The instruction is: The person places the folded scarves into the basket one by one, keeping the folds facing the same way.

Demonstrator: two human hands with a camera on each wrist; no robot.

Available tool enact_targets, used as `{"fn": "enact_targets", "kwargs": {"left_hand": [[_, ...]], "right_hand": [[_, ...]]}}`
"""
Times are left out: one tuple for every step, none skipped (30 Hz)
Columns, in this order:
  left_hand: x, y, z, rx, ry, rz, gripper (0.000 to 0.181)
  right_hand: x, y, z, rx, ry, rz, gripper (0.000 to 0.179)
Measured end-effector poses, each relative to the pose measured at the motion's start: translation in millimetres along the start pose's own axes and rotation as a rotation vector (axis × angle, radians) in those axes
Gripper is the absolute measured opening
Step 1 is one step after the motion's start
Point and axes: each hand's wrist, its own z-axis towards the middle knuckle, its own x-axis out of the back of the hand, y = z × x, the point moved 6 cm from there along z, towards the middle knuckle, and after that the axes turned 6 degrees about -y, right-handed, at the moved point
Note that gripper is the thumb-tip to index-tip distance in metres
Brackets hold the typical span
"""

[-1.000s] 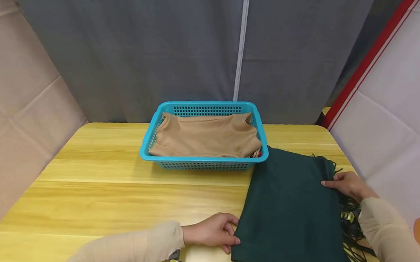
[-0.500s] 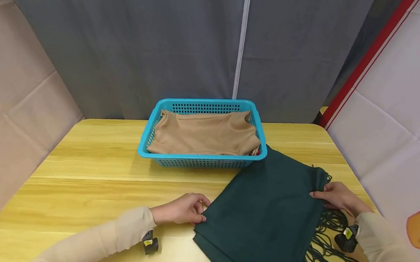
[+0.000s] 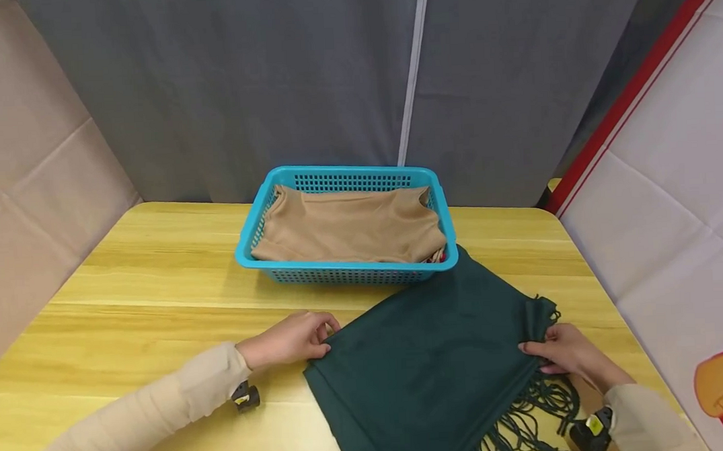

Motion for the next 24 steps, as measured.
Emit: {"fn": "enact_targets", "kwargs": {"left_hand": [[1.6, -1.6, -0.8, 0.002, 0.004, 0.001, 0.026], [3.5, -3.3, -1.7, 0.005, 0.008, 0.0, 0.026], [5.5, -5.3, -2.5, 0.008, 0.014, 0.001, 0.025], [7.6, -7.7, -3.3, 0.011, 0.019, -0.001, 0.025], [9.9, -10.2, -3.9, 0.013, 0.024, -0.004, 0.025], [12.5, -12.5, -4.4, 0.014, 0.03, -0.005, 0.025], [15.2, -14.7, -4.9, 0.017, 0.037, -0.006, 0.025], [17.6, -17.6, -5.3, 0.024, 0.044, -0.009, 0.025], [20.1, -20.2, -5.7, 0.028, 0.053, -0.011, 0.025], [22.2, -22.8, -6.2, 0.032, 0.061, -0.014, 0.025], [24.1, -25.6, -6.6, 0.033, 0.069, -0.018, 0.025], [25.9, -28.6, -7.2, 0.035, 0.079, -0.021, 0.025], [27.4, -31.9, -8.1, 0.037, 0.089, -0.025, 0.025], [28.8, -35.4, -9.1, 0.036, 0.102, -0.027, 0.025], [30.5, -38.1, -10.3, 0.035, 0.114, -0.031, 0.024], [32.1, -41.5, -11.5, 0.035, 0.126, -0.033, 0.024], [34.0, -44.5, -12.8, 0.035, 0.14, -0.037, 0.023], [35.9, -47.6, -14.1, 0.039, 0.153, -0.038, 0.022], [37.7, -50.5, -15.4, 0.043, 0.166, -0.039, 0.022], [39.9, -52.9, -16.6, 0.042, 0.178, -0.037, 0.021], [41.8, -55.5, -17.8, 0.049, 0.188, -0.039, 0.02], [43.4, -58.2, -19.0, 0.056, 0.198, -0.038, 0.02], [44.9, -60.3, -20.2, 0.061, 0.205, -0.042, 0.02], [46.1, -62.4, -21.3, 0.065, 0.209, -0.044, 0.02]], "right_hand": [[-2.2, -0.4, -1.0, -0.004, -0.007, 0.003, 0.056], [-4.7, -0.7, -2.1, -0.009, -0.013, 0.007, 0.056], [-7.3, -1.5, -3.4, -0.015, -0.017, 0.012, 0.055], [-9.9, -2.3, -4.6, -0.014, -0.025, 0.016, 0.053], [-12.7, -3.3, -5.8, -0.009, -0.033, 0.019, 0.052], [-15.6, -4.5, -7.0, -0.006, -0.04, 0.028, 0.051], [-18.8, -5.9, -7.8, 0.003, -0.05, 0.032, 0.05], [-22.1, -7.3, -8.7, 0.017, -0.063, 0.04, 0.049], [-25.6, -8.5, -9.5, 0.031, -0.081, 0.053, 0.049], [-29.2, -9.4, -10.3, 0.042, -0.1, 0.065, 0.048], [-33.2, -10.8, -11.1, 0.057, -0.119, 0.08, 0.048], [-37.3, -11.8, -12.1, 0.066, -0.137, 0.097, 0.048], [-41.5, -12.9, -13.2, 0.078, -0.158, 0.113, 0.048], [-45.9, -13.8, -14.7, 0.086, -0.176, 0.13, 0.048], [-50.6, -15.2, -16.3, 0.095, -0.194, 0.146, 0.048], [-55.5, -16.9, -17.9, 0.105, -0.205, 0.159, 0.049], [-60.7, -18.8, -19.6, 0.115, -0.218, 0.175, 0.049], [-65.7, -20.4, -21.4, 0.122, -0.228, 0.191, 0.049], [-70.8, -22.5, -23.0, 0.132, -0.24, 0.21, 0.049], [-75.8, -24.4, -24.8, 0.137, -0.246, 0.225, 0.048], [-80.6, -26.2, -26.3, 0.138, -0.25, 0.238, 0.048], [-84.9, -28.1, -27.8, 0.144, -0.247, 0.254, 0.043], [-89.1, -29.7, -29.0, 0.148, -0.246, 0.266, 0.039], [-92.9, -30.7, -30.6, 0.145, -0.239, 0.274, 0.037]]}}
